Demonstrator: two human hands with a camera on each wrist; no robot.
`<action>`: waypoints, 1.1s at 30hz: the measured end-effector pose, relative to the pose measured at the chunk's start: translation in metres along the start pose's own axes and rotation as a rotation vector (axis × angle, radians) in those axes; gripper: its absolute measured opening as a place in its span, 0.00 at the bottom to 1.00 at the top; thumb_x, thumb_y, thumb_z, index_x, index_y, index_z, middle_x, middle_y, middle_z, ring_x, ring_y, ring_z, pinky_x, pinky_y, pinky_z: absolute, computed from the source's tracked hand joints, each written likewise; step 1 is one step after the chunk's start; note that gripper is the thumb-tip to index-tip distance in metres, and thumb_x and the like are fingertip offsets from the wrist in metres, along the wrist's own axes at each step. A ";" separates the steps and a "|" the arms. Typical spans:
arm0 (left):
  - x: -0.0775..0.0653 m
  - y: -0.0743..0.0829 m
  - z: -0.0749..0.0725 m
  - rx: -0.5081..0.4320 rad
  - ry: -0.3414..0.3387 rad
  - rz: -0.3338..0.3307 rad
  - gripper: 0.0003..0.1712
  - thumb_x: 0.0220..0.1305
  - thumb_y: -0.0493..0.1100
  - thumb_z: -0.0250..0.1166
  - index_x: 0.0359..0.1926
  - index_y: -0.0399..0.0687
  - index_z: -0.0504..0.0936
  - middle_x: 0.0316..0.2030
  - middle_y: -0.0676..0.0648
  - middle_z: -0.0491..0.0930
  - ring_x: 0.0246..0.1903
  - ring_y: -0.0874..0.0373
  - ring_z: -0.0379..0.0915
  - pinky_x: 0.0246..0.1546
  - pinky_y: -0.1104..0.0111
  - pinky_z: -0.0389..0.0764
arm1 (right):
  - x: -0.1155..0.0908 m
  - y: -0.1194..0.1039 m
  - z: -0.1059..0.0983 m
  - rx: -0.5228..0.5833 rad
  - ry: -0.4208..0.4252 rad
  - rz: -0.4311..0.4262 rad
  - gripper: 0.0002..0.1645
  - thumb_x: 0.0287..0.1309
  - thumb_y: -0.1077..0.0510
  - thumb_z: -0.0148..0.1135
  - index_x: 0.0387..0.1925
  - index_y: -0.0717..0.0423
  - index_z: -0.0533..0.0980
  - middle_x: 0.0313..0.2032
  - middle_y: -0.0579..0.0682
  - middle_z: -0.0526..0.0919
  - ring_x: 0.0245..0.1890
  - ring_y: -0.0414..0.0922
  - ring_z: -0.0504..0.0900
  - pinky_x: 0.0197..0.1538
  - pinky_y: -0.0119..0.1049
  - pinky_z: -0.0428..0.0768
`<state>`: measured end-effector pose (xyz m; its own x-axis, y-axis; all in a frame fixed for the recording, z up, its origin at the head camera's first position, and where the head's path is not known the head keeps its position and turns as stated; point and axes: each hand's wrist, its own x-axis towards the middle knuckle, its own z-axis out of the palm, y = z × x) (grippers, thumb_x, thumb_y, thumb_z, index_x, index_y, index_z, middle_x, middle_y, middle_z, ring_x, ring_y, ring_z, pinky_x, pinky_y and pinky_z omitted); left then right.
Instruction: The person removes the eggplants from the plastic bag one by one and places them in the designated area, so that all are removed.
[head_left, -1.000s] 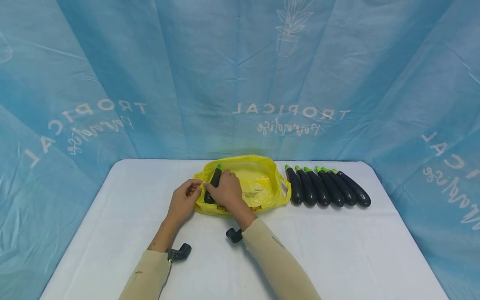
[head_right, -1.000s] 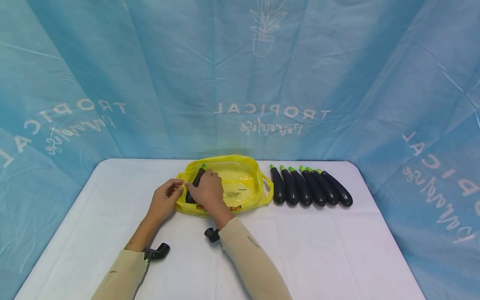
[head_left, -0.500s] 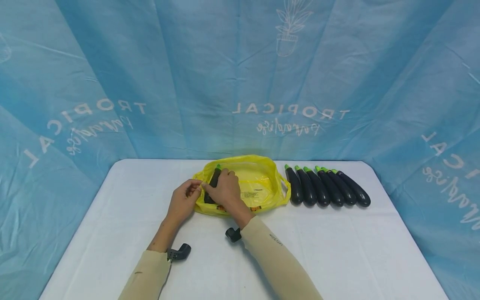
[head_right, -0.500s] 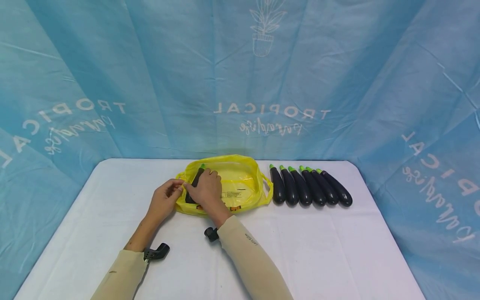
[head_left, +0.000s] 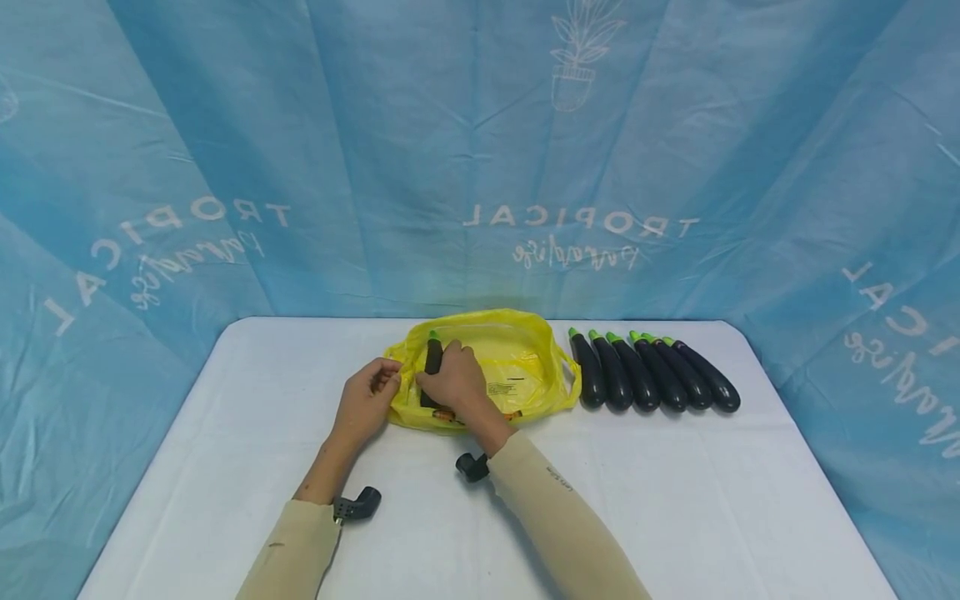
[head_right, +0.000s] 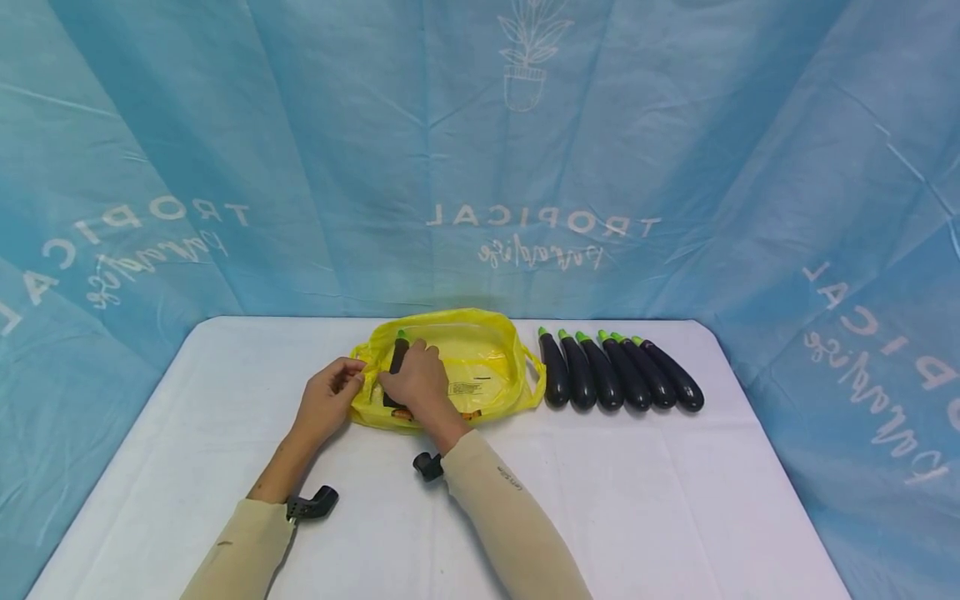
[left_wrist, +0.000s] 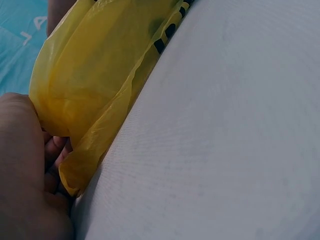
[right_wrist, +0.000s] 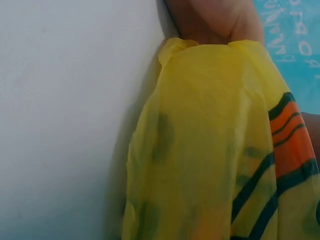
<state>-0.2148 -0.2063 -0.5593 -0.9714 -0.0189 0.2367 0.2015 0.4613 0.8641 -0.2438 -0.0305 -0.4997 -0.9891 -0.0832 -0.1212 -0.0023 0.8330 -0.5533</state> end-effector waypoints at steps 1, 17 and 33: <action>0.000 0.000 0.000 0.001 0.002 0.000 0.08 0.75 0.35 0.62 0.51 0.41 0.84 0.40 0.44 0.83 0.39 0.53 0.75 0.39 0.74 0.75 | 0.000 0.001 -0.001 0.007 -0.006 0.005 0.39 0.63 0.42 0.73 0.61 0.66 0.72 0.50 0.63 0.79 0.40 0.53 0.82 0.43 0.45 0.85; 0.000 -0.002 0.001 0.027 -0.008 0.005 0.09 0.76 0.37 0.62 0.52 0.43 0.84 0.38 0.46 0.82 0.38 0.54 0.75 0.38 0.72 0.75 | -0.004 0.016 -0.023 0.125 -0.020 0.009 0.26 0.62 0.47 0.71 0.52 0.61 0.74 0.38 0.55 0.80 0.33 0.49 0.80 0.37 0.42 0.81; -0.001 0.001 0.000 0.038 -0.011 -0.033 0.09 0.76 0.38 0.61 0.53 0.43 0.83 0.40 0.46 0.81 0.39 0.53 0.75 0.39 0.71 0.76 | -0.027 0.021 -0.041 0.167 0.000 -0.047 0.31 0.60 0.49 0.69 0.62 0.58 0.76 0.47 0.55 0.82 0.39 0.49 0.80 0.43 0.44 0.82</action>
<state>-0.2139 -0.2060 -0.5589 -0.9788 -0.0254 0.2030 0.1643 0.4937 0.8540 -0.2230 0.0115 -0.4737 -0.9885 -0.1200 -0.0924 -0.0239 0.7258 -0.6875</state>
